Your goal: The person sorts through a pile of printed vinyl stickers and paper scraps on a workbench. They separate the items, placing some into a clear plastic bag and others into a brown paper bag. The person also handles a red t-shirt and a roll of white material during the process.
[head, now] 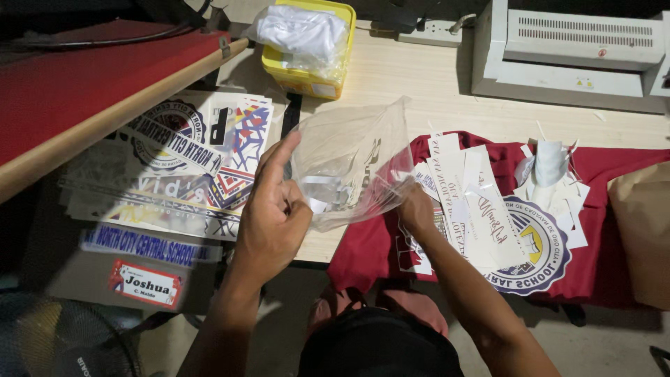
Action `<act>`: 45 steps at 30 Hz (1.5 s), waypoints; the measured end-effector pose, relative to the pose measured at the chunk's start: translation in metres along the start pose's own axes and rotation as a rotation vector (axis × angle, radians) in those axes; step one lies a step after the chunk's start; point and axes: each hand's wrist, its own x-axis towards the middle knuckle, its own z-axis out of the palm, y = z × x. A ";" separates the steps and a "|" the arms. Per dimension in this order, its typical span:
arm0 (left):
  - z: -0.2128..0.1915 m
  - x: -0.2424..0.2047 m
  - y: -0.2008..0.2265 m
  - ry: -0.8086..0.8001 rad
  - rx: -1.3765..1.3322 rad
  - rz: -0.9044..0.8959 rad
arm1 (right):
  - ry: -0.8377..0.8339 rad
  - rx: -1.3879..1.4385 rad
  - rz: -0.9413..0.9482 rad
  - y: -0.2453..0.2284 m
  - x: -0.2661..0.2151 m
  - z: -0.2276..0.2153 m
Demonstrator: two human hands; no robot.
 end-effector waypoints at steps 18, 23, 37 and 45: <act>0.033 0.031 0.015 -0.131 0.204 0.062 | -0.205 0.774 -0.407 -0.135 0.067 -0.335; 0.049 0.034 0.023 -0.109 0.269 0.196 | -0.509 -0.026 -0.486 -0.203 0.114 -0.291; 0.036 0.029 0.019 -0.015 0.026 0.003 | -0.216 0.611 -0.209 -0.078 0.087 -0.303; 0.045 0.023 0.016 -0.021 0.079 0.014 | -0.168 -0.081 -0.012 0.013 -0.028 -0.082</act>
